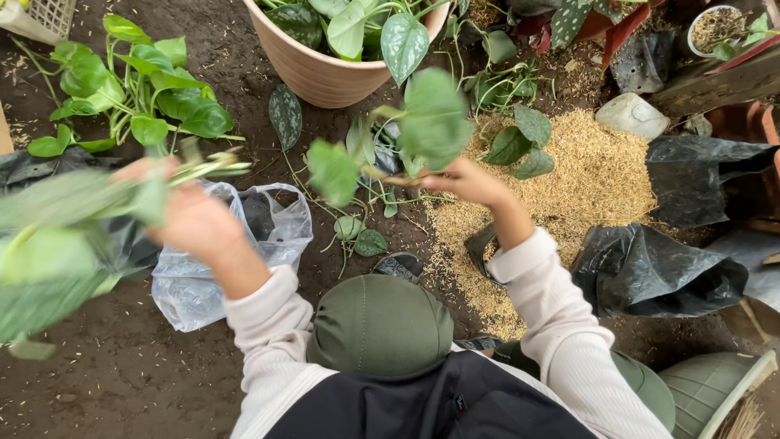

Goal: The person prepares a small black nursery bag with soil and wood shavings, then selects several long vines of a variegated leafy plant. They separate the vines and place them into the prepared bag, arranging them by hand.

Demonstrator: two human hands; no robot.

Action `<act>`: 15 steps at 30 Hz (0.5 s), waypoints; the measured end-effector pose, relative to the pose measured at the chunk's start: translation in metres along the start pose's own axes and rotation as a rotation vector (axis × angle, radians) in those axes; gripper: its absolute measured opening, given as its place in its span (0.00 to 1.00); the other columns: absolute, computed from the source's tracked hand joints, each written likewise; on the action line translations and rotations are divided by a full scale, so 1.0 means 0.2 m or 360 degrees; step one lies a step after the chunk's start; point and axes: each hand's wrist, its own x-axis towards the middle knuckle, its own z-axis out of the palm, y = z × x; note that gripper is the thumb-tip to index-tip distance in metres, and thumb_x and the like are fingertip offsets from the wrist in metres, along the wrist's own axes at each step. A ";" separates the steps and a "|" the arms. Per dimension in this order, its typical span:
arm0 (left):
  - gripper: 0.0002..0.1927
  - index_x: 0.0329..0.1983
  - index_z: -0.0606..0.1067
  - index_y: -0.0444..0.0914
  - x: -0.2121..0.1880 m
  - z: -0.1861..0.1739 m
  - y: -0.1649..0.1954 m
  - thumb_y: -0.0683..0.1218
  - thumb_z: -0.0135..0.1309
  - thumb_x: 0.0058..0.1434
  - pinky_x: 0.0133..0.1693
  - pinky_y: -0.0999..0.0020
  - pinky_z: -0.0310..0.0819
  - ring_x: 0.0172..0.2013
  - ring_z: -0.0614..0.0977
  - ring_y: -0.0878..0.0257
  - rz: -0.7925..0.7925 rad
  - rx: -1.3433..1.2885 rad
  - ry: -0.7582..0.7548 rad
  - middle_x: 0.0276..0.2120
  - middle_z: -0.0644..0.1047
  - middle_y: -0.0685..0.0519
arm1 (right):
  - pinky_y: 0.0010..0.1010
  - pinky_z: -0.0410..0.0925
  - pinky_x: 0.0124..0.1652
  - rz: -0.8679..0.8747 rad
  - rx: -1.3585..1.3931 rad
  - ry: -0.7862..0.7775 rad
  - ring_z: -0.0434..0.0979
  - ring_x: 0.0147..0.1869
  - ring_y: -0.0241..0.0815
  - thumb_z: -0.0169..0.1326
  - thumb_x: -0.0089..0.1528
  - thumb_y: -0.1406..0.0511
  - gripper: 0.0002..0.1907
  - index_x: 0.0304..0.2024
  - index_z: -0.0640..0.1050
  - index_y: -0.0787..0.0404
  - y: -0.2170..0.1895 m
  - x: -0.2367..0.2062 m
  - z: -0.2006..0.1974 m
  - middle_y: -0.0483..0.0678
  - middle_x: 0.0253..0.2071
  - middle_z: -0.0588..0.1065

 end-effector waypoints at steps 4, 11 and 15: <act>0.05 0.45 0.67 0.42 -0.02 -0.05 0.40 0.46 0.50 0.75 0.54 0.66 0.73 0.40 0.74 0.67 0.0472 0.0023 -0.0362 0.39 0.70 0.56 | 0.33 0.72 0.38 0.0041 -0.0249 -0.0328 0.77 0.36 0.37 0.54 0.65 0.52 0.20 0.47 0.83 0.60 -0.01 0.37 0.42 0.46 0.32 0.79; 0.09 0.45 0.67 0.41 -0.05 -0.09 0.32 0.43 0.57 0.73 0.48 0.73 0.69 0.40 0.73 0.66 0.0500 0.0004 -0.0373 0.37 0.69 0.56 | 0.48 0.71 0.44 0.0079 -0.1226 -0.0438 0.79 0.43 0.60 0.51 0.68 0.47 0.26 0.42 0.80 0.64 -0.41 1.02 0.86 0.60 0.39 0.79; 0.10 0.45 0.66 0.40 0.05 -0.09 0.16 0.43 0.57 0.74 0.50 0.74 0.68 0.40 0.71 0.67 0.0058 -0.0341 -0.0302 0.38 0.68 0.56 | 0.43 0.75 0.45 -0.0300 -0.0693 0.0194 0.84 0.41 0.52 0.52 0.66 0.62 0.09 0.46 0.78 0.57 -0.52 1.11 0.44 0.53 0.38 0.80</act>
